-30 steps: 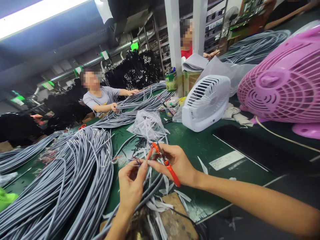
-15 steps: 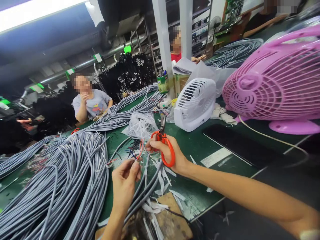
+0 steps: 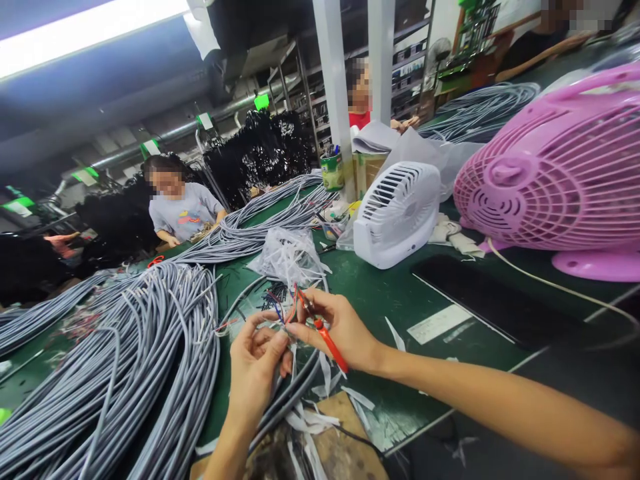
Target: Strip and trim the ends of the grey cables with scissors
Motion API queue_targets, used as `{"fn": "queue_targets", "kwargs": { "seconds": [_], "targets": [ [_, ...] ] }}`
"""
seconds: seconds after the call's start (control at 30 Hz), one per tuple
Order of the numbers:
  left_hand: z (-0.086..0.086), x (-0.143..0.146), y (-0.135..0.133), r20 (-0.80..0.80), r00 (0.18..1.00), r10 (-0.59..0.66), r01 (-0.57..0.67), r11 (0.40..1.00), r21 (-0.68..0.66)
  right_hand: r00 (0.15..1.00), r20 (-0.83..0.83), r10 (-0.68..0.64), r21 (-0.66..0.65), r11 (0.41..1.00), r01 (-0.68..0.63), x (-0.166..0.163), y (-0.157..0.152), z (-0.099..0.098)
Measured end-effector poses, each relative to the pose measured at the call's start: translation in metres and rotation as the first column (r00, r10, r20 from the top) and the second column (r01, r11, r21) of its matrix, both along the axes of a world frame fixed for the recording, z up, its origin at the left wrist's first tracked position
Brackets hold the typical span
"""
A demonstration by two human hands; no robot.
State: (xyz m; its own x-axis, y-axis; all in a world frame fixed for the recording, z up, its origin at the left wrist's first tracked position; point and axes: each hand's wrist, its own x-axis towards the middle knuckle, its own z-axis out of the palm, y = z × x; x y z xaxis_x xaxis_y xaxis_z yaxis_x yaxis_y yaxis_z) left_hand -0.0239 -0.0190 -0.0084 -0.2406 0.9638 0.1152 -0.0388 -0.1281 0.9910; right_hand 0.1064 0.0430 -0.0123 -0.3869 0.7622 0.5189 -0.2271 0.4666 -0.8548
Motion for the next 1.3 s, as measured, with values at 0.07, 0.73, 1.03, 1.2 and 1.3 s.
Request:
{"fn": "queue_targets", "kwargs": {
  "seconds": [0.07,0.73,1.03,1.2,1.3],
  "targets": [
    [0.001,0.0,0.0,-0.025,1.0,0.004,-0.004,1.0,0.01,0.998,0.037,-0.044,0.048,0.998,0.042,0.0,-0.001,-0.001],
    [0.004,0.01,0.001,-0.146,0.987,0.069,-0.067,0.998,0.017,0.926,-0.11,-0.362,0.634,0.692,0.346,0.003,0.003,-0.012],
    [-0.002,0.002,-0.001,-0.148,0.985,0.089,-0.079,0.994,0.071,0.949,-0.171,-0.265,0.809,0.511,0.289,0.004,0.003,-0.012],
    [0.001,0.001,0.001,-0.156,0.982,0.105,-0.097,0.994,0.056,0.965,-0.149,-0.217,0.696,0.67,0.258,0.001,0.003,-0.016],
    [0.003,0.002,-0.001,-0.183,0.976,0.12,-0.113,0.992,0.047,0.962,-0.122,-0.243,0.602,0.753,0.266,0.004,0.002,-0.015]
  ]
}}
